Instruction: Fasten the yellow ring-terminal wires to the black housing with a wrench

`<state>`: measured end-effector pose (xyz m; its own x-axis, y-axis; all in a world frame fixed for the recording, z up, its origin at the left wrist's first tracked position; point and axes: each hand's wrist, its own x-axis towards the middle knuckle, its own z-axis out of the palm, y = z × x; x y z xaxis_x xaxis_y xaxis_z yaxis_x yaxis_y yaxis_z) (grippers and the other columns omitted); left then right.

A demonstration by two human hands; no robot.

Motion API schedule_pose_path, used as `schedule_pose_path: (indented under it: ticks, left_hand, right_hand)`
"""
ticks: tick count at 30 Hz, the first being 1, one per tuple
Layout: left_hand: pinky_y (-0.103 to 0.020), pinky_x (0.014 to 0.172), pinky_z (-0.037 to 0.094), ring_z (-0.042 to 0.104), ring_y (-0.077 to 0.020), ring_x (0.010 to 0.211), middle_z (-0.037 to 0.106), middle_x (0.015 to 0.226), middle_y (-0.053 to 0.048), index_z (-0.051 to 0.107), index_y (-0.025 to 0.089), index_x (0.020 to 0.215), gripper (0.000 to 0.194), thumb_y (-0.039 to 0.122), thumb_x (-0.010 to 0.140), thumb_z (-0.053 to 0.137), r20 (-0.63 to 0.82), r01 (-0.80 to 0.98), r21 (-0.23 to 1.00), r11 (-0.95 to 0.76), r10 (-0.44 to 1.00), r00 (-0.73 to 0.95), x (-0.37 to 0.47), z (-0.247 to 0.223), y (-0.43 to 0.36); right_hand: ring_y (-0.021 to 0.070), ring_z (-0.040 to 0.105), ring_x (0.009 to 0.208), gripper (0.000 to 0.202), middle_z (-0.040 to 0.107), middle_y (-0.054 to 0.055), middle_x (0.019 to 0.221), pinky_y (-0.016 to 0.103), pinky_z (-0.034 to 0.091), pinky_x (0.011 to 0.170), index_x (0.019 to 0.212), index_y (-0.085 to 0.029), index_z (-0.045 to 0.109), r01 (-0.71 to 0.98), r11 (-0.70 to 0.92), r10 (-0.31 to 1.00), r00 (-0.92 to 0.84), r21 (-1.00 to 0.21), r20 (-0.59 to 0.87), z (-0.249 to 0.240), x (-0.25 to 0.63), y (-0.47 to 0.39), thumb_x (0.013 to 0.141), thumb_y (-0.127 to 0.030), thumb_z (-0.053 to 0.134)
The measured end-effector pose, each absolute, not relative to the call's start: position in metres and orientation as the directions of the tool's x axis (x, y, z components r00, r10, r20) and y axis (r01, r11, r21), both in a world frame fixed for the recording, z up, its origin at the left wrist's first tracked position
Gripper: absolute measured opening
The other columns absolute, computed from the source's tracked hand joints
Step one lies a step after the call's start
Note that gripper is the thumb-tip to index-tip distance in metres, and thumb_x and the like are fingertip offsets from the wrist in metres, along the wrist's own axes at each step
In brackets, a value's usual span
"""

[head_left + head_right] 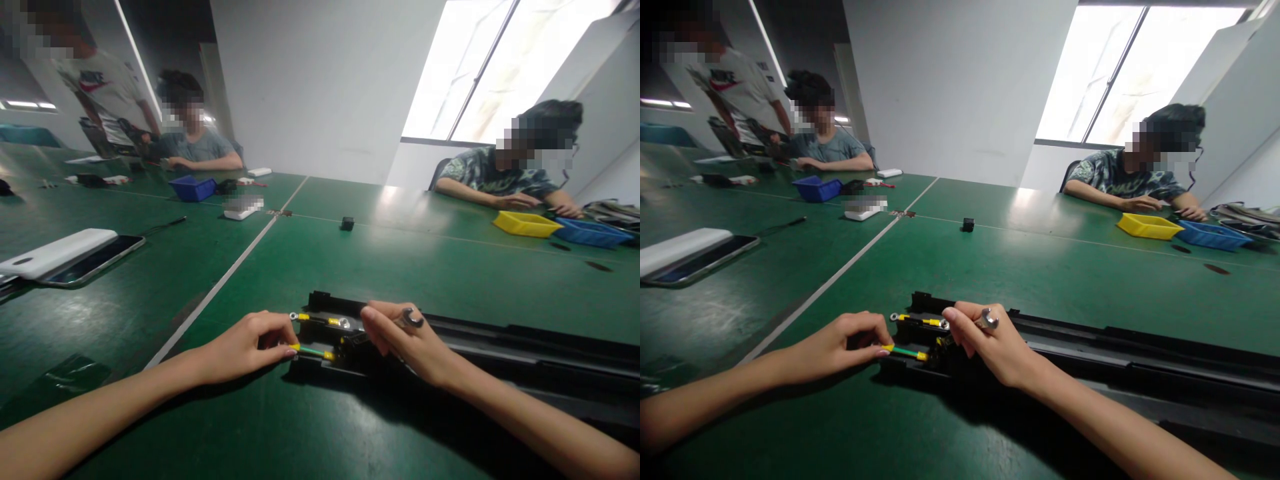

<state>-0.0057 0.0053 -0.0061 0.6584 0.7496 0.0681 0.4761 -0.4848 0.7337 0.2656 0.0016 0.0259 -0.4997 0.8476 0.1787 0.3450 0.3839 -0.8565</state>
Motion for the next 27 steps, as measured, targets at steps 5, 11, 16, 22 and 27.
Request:
schedule_pose_path:
  ticks: [5,11,16,22,27]
  left_hand:
    - [-0.020,0.060,0.039,0.052,-0.0123,0.066,0.059,0.076,0.001,0.063,0.015,0.084,0.009,0.021,0.090,0.060,0.061,0.482,0.733,-0.480,0.752,0.656,-0.0053,-0.0058,0.0057]
    - [-0.021,0.061,0.039,0.053,-0.0127,0.066,0.059,0.077,0.001,0.063,0.015,0.084,0.010,0.022,0.090,0.059,0.057,0.486,0.732,-0.478,0.753,0.656,-0.0051,-0.0056,0.0056]
    - [-0.021,0.061,0.039,0.053,-0.0129,0.066,0.059,0.076,0.001,0.063,0.015,0.083,0.010,0.022,0.089,0.060,0.054,0.494,0.728,-0.476,0.757,0.651,-0.0049,-0.0048,0.0051]
    - [-0.021,0.061,0.040,0.053,-0.0127,0.067,0.059,0.077,0.001,0.063,0.015,0.084,0.009,0.021,0.089,0.060,0.052,0.492,0.730,-0.474,0.757,0.652,-0.0042,-0.0047,0.0061]
    - [-0.021,0.062,0.040,0.053,-0.0130,0.068,0.059,0.078,0.001,0.063,0.015,0.085,0.010,0.023,0.090,0.059,0.056,0.492,0.724,-0.483,0.753,0.656,-0.0046,-0.0060,0.0066]
  right_hand:
    - [0.0089,0.040,0.047,0.050,0.043,-0.003,0.050,0.022,0.031,0.048,0.056,-0.017,0.047,0.380,0.363,0.847,-0.516,-0.851,0.132,0.0261,0.2656,0.0014,0.095,-0.048,0.041]
    - [0.0088,0.039,0.047,0.049,0.044,-0.003,0.050,0.021,0.030,0.046,0.058,-0.016,0.048,0.401,0.357,0.841,-0.531,-0.844,0.103,0.0259,0.2666,0.0006,0.094,-0.050,0.041]
    - [0.0090,0.039,0.047,0.049,0.044,-0.003,0.051,0.021,0.030,0.046,0.058,-0.016,0.048,0.414,0.354,0.840,-0.536,-0.839,0.089,0.0269,0.2663,0.0008,0.094,-0.049,0.041]
    - [0.0089,0.040,0.048,0.048,0.045,-0.003,0.051,0.021,0.031,0.047,0.059,-0.016,0.048,0.403,0.340,0.835,-0.546,-0.850,0.075,0.0283,0.2650,0.0012,0.094,-0.049,0.041]
    - [0.0089,0.040,0.048,0.050,0.045,-0.003,0.051,0.021,0.031,0.047,0.059,-0.016,0.048,0.401,0.344,0.830,-0.553,-0.849,0.075,0.0284,0.2655,0.0003,0.094,-0.051,0.041]
